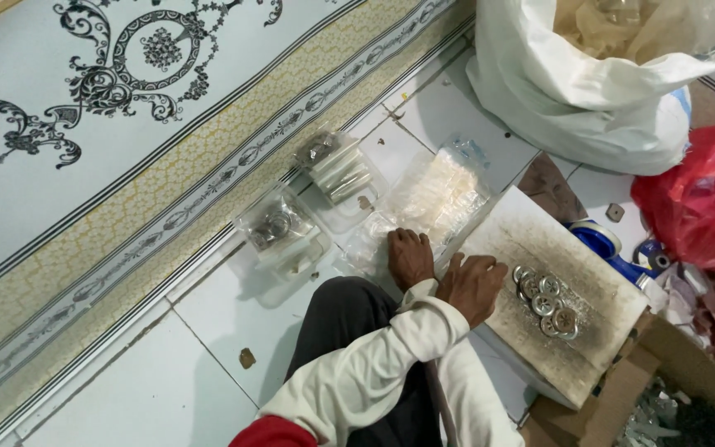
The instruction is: The person sits on the floor and sorts metal buttons from a cardboard box into small plastic bags. They place the buttons on a white board, arrange them, and then seal the bags using a tape dispenser.
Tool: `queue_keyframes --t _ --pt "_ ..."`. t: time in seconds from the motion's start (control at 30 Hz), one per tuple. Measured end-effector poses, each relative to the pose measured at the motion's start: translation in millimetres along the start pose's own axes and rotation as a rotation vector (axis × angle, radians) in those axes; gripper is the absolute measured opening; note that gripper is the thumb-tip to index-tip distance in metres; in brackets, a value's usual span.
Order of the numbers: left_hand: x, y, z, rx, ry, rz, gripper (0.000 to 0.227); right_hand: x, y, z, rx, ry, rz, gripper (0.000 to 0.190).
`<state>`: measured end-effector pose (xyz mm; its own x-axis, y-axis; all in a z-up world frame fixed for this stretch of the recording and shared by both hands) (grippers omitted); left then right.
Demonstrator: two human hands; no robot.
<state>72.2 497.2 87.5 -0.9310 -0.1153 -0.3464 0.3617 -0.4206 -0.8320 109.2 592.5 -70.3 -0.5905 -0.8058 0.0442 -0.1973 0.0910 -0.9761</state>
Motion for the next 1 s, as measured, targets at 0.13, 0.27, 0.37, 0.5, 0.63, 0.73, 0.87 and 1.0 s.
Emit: queue_keyframes --t 0.13,0.27,0.37,0.5,0.63,0.73,0.87,1.0 --pt "-15.4 -50.3 -1.0 0.048 -0.015 0.072 0.017 4.0 -19.8 -7.8 -0.092 0.037 0.033 0.019" --pt "-15.9 -85.4 -3.5 0.193 0.004 0.233 0.014 9.6 -29.2 -17.2 -0.162 0.047 -0.037 0.033" --pt "-13.8 -90.7 0.8 0.265 0.003 0.281 0.015 14.1 -34.9 -16.6 -0.094 0.025 0.082 0.009" --pt "-13.9 -101.3 -0.2 0.212 -0.035 0.541 0.012 18.2 -95.4 -14.6 -0.334 0.133 0.334 0.009" --pt "-8.4 -157.5 -18.2 0.095 -0.131 0.989 0.019 25.9 -177.1 -2.6 -0.873 0.412 0.637 0.011" --pt "-1.0 -154.5 -47.1 0.272 -0.362 1.026 0.023 52.2 -229.6 9.4 -1.130 0.570 0.795 0.018" --pt "-20.0 -138.4 -51.2 0.493 -0.325 0.574 0.069 83.2 -301.4 14.5 -1.483 0.361 0.812 0.018" --pt "-20.2 -119.3 -16.3 0.451 -0.178 0.220 0.110 117.7 -343.2 -10.0 -1.372 0.302 0.777 0.018"
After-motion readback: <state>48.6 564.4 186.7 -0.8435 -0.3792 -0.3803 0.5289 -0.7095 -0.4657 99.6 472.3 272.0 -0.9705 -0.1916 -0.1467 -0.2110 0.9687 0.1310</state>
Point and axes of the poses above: each hand's wrist, its own x-axis away from the middle knuckle, its own y-axis out of the palm, z = x × y, the point moved 6 cm from there along -x, towards the middle knuckle, and after that the axes turned 14 degrees about -x, right-handed, at the moved point
